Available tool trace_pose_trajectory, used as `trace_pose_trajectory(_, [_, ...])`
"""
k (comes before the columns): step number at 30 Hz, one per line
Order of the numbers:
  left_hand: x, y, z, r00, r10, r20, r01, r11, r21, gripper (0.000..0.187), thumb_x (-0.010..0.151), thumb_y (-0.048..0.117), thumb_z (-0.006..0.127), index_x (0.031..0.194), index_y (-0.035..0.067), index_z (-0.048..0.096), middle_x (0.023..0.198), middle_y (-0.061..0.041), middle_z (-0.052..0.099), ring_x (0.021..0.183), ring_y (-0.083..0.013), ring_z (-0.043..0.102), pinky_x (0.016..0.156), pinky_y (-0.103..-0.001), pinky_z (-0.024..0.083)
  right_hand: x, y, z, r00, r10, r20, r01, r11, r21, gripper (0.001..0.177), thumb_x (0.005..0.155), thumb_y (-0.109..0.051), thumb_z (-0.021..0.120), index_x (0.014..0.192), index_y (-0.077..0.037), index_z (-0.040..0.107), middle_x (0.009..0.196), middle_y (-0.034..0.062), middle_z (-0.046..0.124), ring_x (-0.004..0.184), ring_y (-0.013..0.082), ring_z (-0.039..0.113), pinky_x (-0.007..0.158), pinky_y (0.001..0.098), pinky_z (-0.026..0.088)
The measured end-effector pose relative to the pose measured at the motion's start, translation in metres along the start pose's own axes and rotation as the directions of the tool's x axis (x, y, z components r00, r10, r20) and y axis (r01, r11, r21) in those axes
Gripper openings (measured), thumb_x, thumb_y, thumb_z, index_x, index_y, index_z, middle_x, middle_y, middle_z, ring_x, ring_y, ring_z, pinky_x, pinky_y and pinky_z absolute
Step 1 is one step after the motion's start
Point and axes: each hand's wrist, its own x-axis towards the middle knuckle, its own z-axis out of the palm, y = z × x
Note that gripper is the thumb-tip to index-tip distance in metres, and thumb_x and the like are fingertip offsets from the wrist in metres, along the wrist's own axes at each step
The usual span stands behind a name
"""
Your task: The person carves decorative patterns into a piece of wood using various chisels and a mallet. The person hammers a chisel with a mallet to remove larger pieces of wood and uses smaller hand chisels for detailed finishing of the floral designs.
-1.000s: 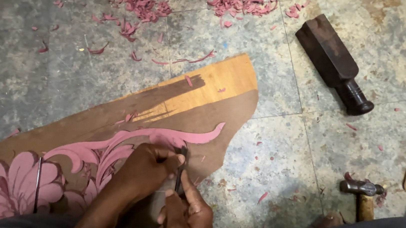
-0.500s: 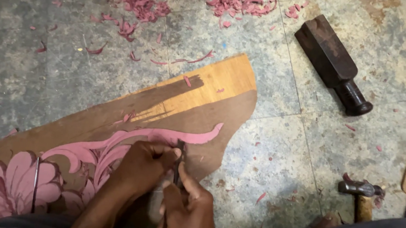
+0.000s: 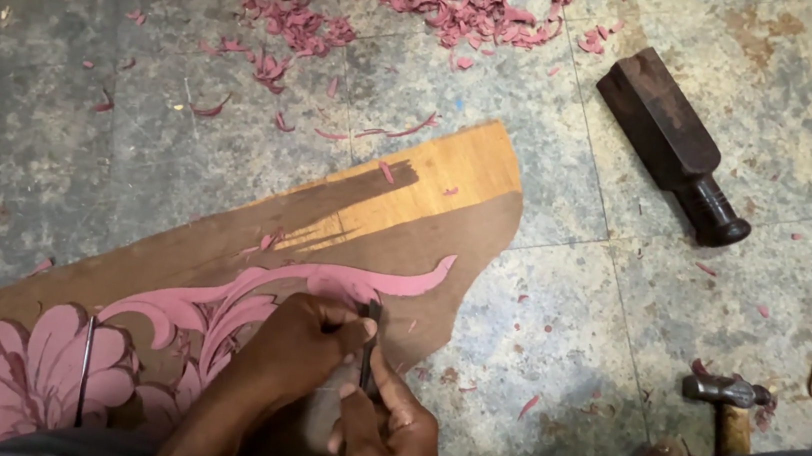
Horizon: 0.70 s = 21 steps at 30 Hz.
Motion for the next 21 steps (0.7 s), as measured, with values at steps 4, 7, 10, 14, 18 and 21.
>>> trace_pose_trajectory(4, [0.001,0.000,0.000,1.000,-0.001,-0.020,0.002,0.998,0.056,0.034,0.090,0.028,0.069,0.076,-0.002,0.078,0.060,-0.007,0.070,0.055,-0.0132,0.060,0.057,-0.034,0.050,0.003,0.001,-0.004,1.000,0.011,0.015,-0.011,0.999,-0.046,0.057,0.093,-0.004,0.061,0.150,-0.009,0.059,0.050,0.0067,0.059,0.031,0.0153,0.051,0.033,0.0308,0.043])
trace_pose_trajectory(7, [0.003,-0.001,0.001,0.999,-0.022,-0.030,0.022,1.000,0.008,0.032,0.090,0.027,0.069,0.078,-0.001,0.080,0.061,-0.006,0.071,0.055,-0.0125,0.059,0.057,-0.034,0.050,0.004,-0.006,-0.001,1.000,0.001,0.025,0.002,0.996,-0.084,0.056,0.093,-0.004,0.061,0.149,-0.007,0.057,0.053,0.0066,0.060,0.033,0.0144,0.052,0.033,0.0308,0.044])
trace_pose_trajectory(10, [0.004,-0.006,0.004,0.998,-0.022,-0.051,0.018,0.996,-0.088,0.029,0.089,0.025,0.069,0.080,0.000,0.081,0.064,-0.004,0.073,0.057,-0.0104,0.059,0.057,-0.033,0.050,0.000,-0.019,0.002,0.998,0.046,0.053,-0.039,0.990,-0.133,0.062,0.092,-0.005,0.058,0.154,-0.010,0.053,0.055,0.0062,0.059,0.033,0.0153,0.052,0.033,0.0325,0.045])
trace_pose_trajectory(14, [0.010,-0.013,0.005,0.998,0.000,-0.065,-0.011,0.984,-0.180,0.027,0.089,0.022,0.069,0.080,0.001,0.081,0.065,-0.004,0.074,0.057,-0.0098,0.060,0.056,-0.030,0.049,-0.003,-0.041,0.003,0.991,0.026,0.134,0.004,0.976,-0.216,0.058,0.096,-0.010,0.058,0.153,-0.010,0.049,0.058,0.0058,0.059,0.035,0.0152,0.054,0.035,0.0307,0.046])
trace_pose_trajectory(18, [0.018,-0.023,0.006,0.998,0.027,-0.055,-0.042,0.955,-0.294,0.024,0.090,0.018,0.068,0.079,0.001,0.080,0.066,-0.002,0.074,0.057,-0.0091,0.060,0.056,-0.027,0.049,-0.007,-0.051,0.003,0.982,-0.052,0.183,0.086,0.980,-0.181,0.059,0.096,-0.010,0.057,0.154,-0.015,0.051,0.059,0.0051,0.057,0.035,0.0149,0.054,0.036,0.0301,0.047])
trace_pose_trajectory(21, [0.022,-0.033,0.005,0.999,0.036,-0.038,-0.045,0.964,-0.263,0.028,0.092,0.019,0.070,0.077,-0.003,0.078,0.063,-0.003,0.069,0.057,-0.0097,0.057,0.054,-0.028,0.045,-0.014,-0.047,0.001,0.986,-0.040,0.164,0.073,0.977,-0.200,0.054,0.097,-0.012,0.054,0.151,-0.015,0.055,0.060,0.0059,0.059,0.036,0.0151,0.055,0.036,0.0307,0.048])
